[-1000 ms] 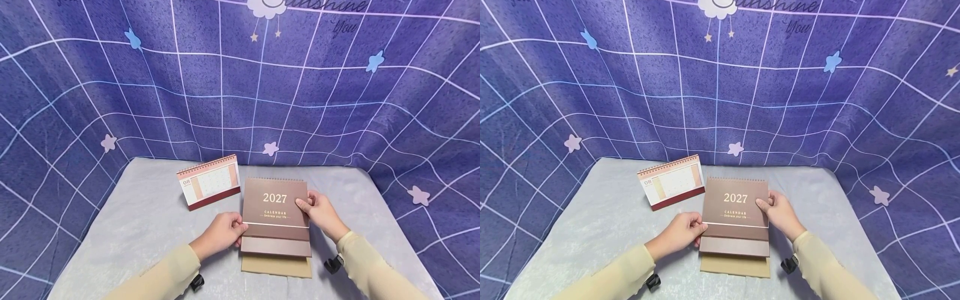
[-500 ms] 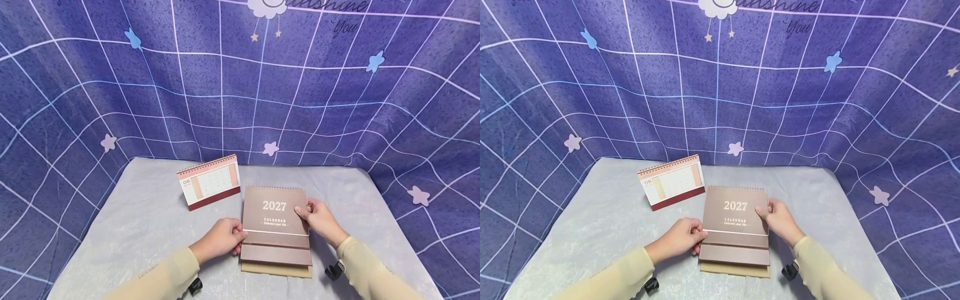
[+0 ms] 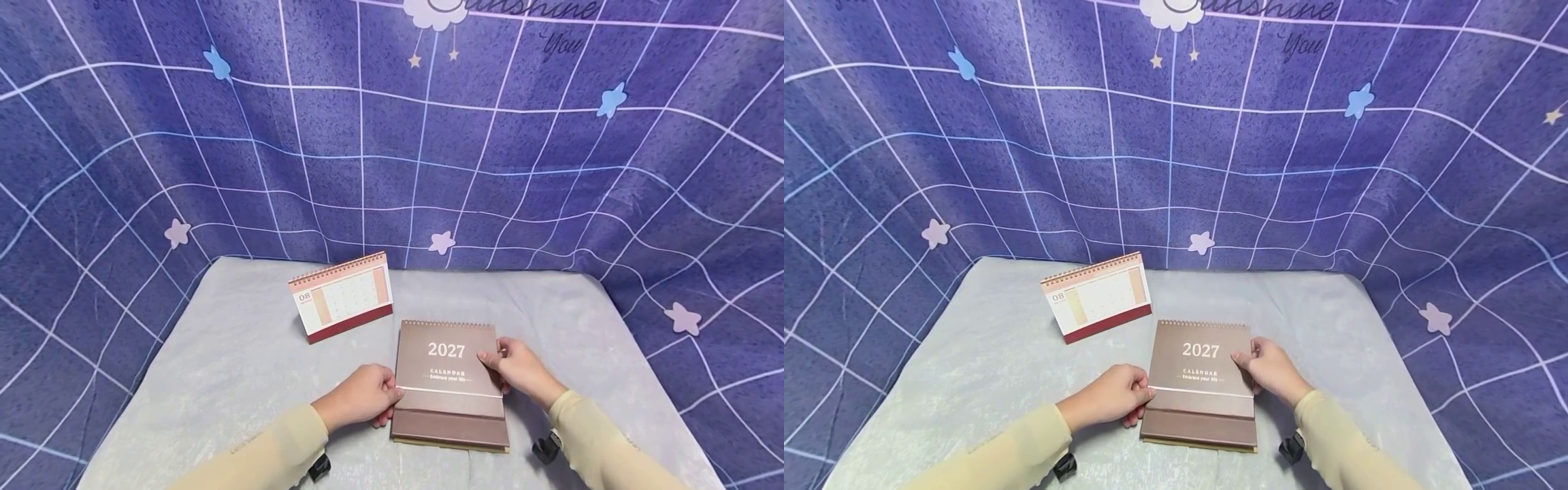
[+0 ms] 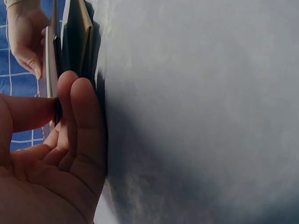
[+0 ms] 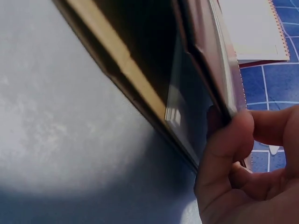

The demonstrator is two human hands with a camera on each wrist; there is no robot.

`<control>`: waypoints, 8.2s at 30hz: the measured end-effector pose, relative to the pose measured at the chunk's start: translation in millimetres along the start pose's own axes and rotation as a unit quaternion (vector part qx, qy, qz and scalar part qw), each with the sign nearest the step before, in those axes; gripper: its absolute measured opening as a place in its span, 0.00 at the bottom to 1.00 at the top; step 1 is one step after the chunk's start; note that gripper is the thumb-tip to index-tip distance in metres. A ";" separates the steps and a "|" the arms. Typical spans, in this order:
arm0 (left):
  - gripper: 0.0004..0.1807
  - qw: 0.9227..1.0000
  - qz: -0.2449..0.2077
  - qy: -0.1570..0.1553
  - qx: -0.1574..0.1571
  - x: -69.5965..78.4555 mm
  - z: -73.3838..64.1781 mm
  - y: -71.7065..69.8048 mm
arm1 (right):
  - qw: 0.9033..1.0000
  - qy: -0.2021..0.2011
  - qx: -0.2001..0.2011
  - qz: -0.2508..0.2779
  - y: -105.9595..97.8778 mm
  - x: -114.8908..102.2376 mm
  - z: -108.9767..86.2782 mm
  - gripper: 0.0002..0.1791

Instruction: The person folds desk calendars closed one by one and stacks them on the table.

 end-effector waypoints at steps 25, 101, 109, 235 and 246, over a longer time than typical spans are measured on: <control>0.21 0.987 0.153 0.036 0.023 0.8 3.5 3.3 | 0.981 0.018 -0.018 -0.190 2.5 -1.1 -5.9 0.24; 0.13 0.918 0.066 -0.081 0.382 -46.8 -49.3 -129.4 | 0.970 -0.084 0.040 -0.227 -8.2 -45.4 21.4 0.17; 0.26 0.921 0.050 -0.093 0.376 -57.4 -41.9 -138.6 | 0.977 -0.082 0.033 -0.194 -1.2 -46.3 29.5 0.14; 0.04 0.943 0.158 -0.081 0.283 -50.7 4.2 -111.6 | 0.968 -0.163 0.041 0.184 64.0 -149.2 106.3 0.30; 0.03 0.940 0.160 -0.082 0.289 -51.5 4.8 -111.0 | 0.966 -0.164 0.040 0.197 60.3 -153.0 105.1 0.28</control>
Point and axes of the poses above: each hand's wrist, its own z-axis towards the middle knuckle, its own y-axis out of the palm, x = y × z, the point moved 4 cm from there along z, towards the middle knuckle, and after that the axes turned 2 degrees about -x, right-handed, at the moved point
